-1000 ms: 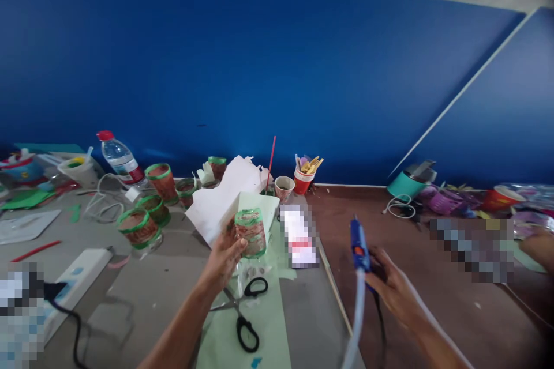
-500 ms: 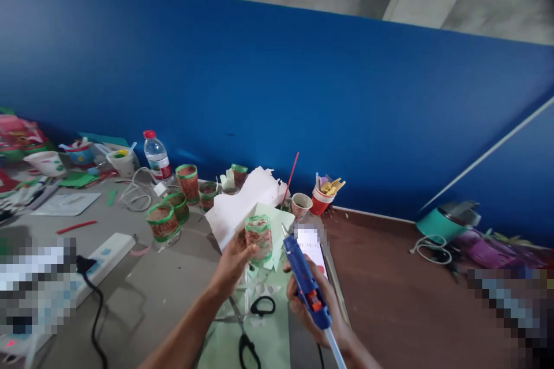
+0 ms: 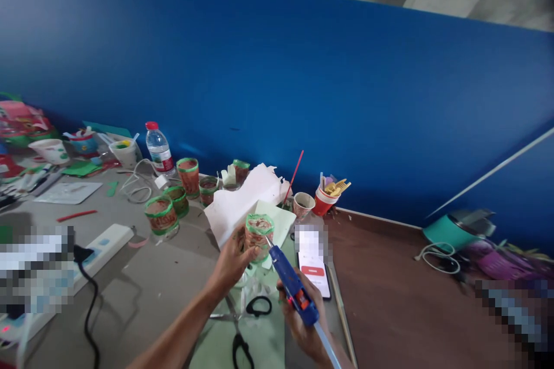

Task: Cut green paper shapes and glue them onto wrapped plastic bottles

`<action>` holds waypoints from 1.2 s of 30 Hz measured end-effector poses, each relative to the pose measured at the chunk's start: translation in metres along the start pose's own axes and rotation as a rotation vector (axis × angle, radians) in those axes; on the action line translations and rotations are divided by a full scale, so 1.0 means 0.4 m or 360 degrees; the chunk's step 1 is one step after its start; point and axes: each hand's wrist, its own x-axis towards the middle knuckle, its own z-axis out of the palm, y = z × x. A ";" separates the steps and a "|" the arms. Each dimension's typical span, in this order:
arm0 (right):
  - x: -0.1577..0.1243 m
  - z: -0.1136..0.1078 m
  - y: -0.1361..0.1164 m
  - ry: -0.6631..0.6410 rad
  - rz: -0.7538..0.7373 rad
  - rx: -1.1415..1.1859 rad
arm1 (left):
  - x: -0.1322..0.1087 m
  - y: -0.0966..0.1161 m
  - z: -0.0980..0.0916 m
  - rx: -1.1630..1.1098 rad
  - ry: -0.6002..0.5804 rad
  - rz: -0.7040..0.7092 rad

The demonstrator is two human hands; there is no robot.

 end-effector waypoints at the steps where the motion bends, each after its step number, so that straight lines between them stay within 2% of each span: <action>1: 0.000 -0.003 0.003 -0.0006 -0.0017 -0.0033 | 0.000 0.001 0.001 0.0035 -0.0001 0.0009; 10: 0.017 -0.011 -0.008 -0.0042 -0.0050 -0.0284 | -0.009 0.005 0.008 0.0194 0.0016 0.0036; 14: 0.014 -0.007 -0.004 0.0015 -0.0069 -0.0361 | -0.013 0.007 0.009 0.0231 0.0034 0.0071; 23: 0.012 -0.003 0.013 -0.0078 -0.0061 -0.0501 | -0.018 0.005 0.013 0.0095 0.0049 0.0036; 28: 0.014 -0.002 0.013 -0.0060 -0.0062 -0.0599 | -0.019 0.001 0.013 0.0046 0.0050 0.0001; 36: 0.011 -0.001 0.028 -0.0066 -0.0006 -0.0521 | -0.020 0.001 0.014 -0.0006 0.0043 -0.0016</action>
